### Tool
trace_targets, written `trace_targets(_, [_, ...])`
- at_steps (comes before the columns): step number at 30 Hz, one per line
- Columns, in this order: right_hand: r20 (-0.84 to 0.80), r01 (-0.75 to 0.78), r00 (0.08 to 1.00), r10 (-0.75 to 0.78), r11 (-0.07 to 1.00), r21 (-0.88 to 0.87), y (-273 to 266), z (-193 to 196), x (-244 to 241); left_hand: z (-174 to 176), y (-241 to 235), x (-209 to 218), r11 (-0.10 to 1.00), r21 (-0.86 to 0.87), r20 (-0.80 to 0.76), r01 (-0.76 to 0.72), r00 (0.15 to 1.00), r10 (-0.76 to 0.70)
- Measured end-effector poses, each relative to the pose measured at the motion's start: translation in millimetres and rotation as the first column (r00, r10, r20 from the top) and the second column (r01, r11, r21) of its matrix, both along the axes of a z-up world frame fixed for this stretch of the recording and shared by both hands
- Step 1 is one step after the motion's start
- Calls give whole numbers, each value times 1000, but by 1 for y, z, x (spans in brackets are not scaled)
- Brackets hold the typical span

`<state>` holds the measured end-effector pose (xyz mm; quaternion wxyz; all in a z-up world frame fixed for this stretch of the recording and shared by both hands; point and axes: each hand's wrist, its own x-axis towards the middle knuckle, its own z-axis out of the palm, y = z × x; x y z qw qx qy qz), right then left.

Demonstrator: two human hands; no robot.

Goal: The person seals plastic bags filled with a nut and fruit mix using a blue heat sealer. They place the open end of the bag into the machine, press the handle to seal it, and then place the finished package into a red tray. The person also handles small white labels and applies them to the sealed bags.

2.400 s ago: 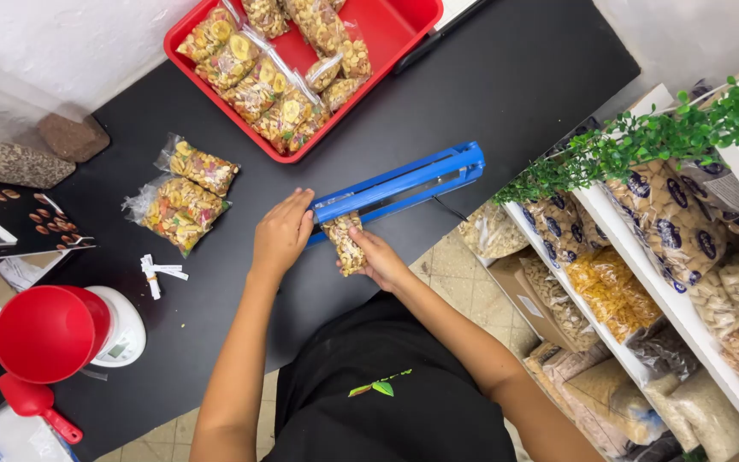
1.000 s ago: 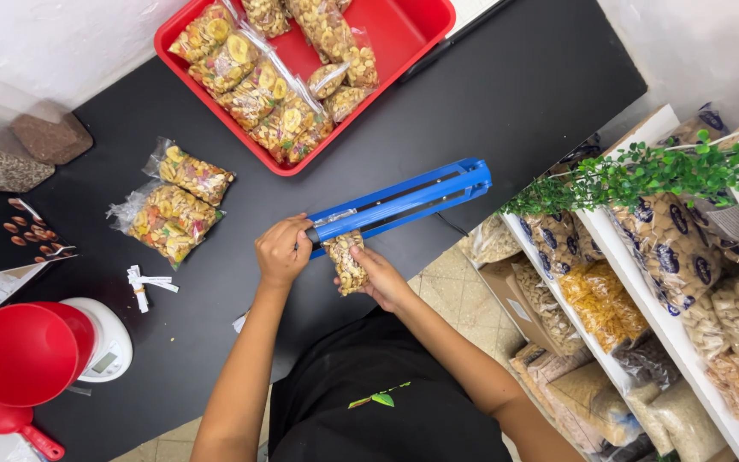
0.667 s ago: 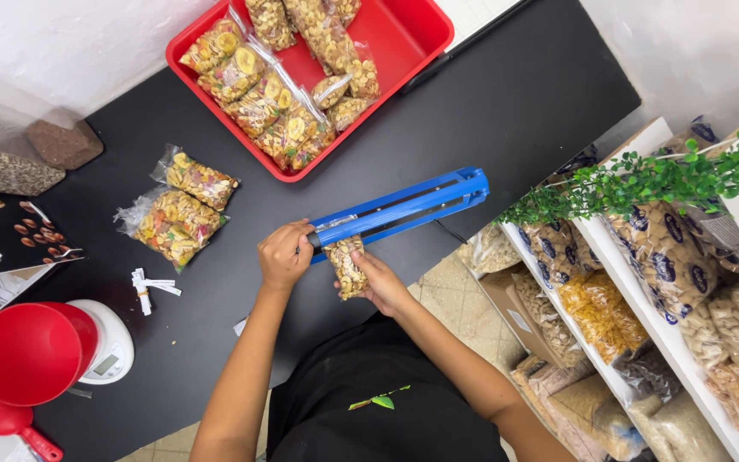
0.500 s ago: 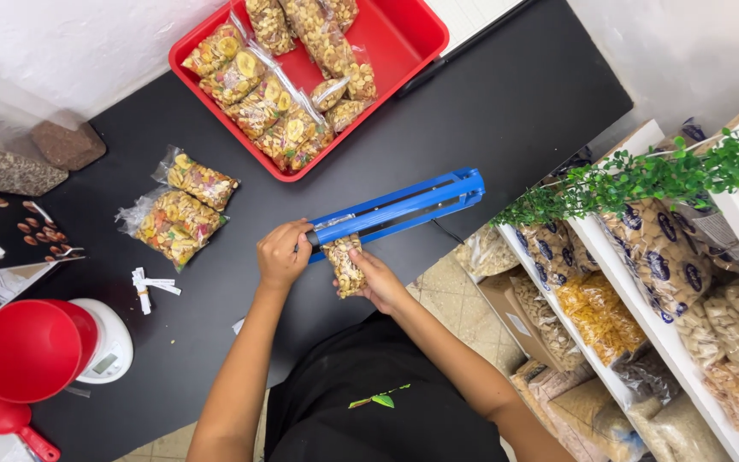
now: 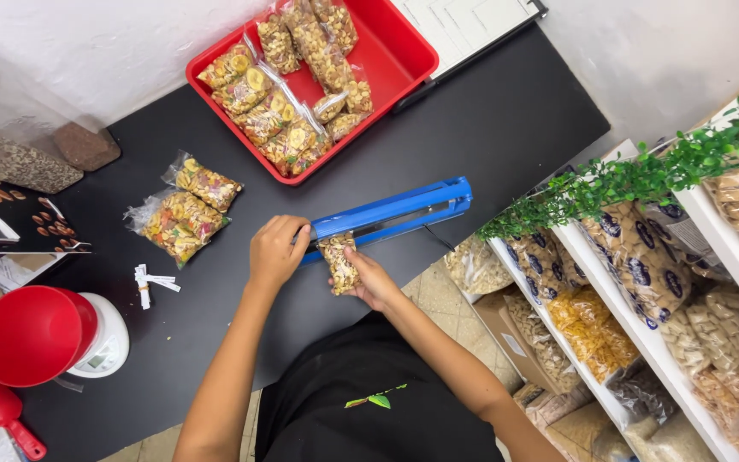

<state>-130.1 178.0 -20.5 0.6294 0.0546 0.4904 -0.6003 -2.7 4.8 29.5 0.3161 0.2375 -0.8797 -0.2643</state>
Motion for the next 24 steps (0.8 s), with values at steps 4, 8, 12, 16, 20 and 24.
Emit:
trace_targets(4, [-6, -3, 1000, 3, 1000, -5, 1, 0, 0, 39, 4, -2, 1000, 20, 33, 5, 999, -5])
trace_targets(8, [1, 0, 1000, 0, 1000, -7, 2, -3, 0, 77, 8, -5, 967, 256, -3, 1, 1000, 0])
trace_targets(12, [-1, 2, 1000, -2, 1000, 4, 1, -8, -1, 63, -6, 3, 646, 762, -115, -53, 970, 216])
trace_targets(16, [8, 6, 1000, -6, 1000, -2, 0, -4, -2, 20, -11, 9, 439, 895, -252, 73, 896, 365])
trace_targets(20, [-1, 6, 1000, -6, 1000, -8, -1, -5, -3, 14, 1, 1, 676, 722, -23, -150, 971, 239])
trace_targets(24, [-4, -2, 1000, 2, 1000, -13, 2, -6, -1, 25, 6, -20, 842, 512, 342, -172, 940, -16])
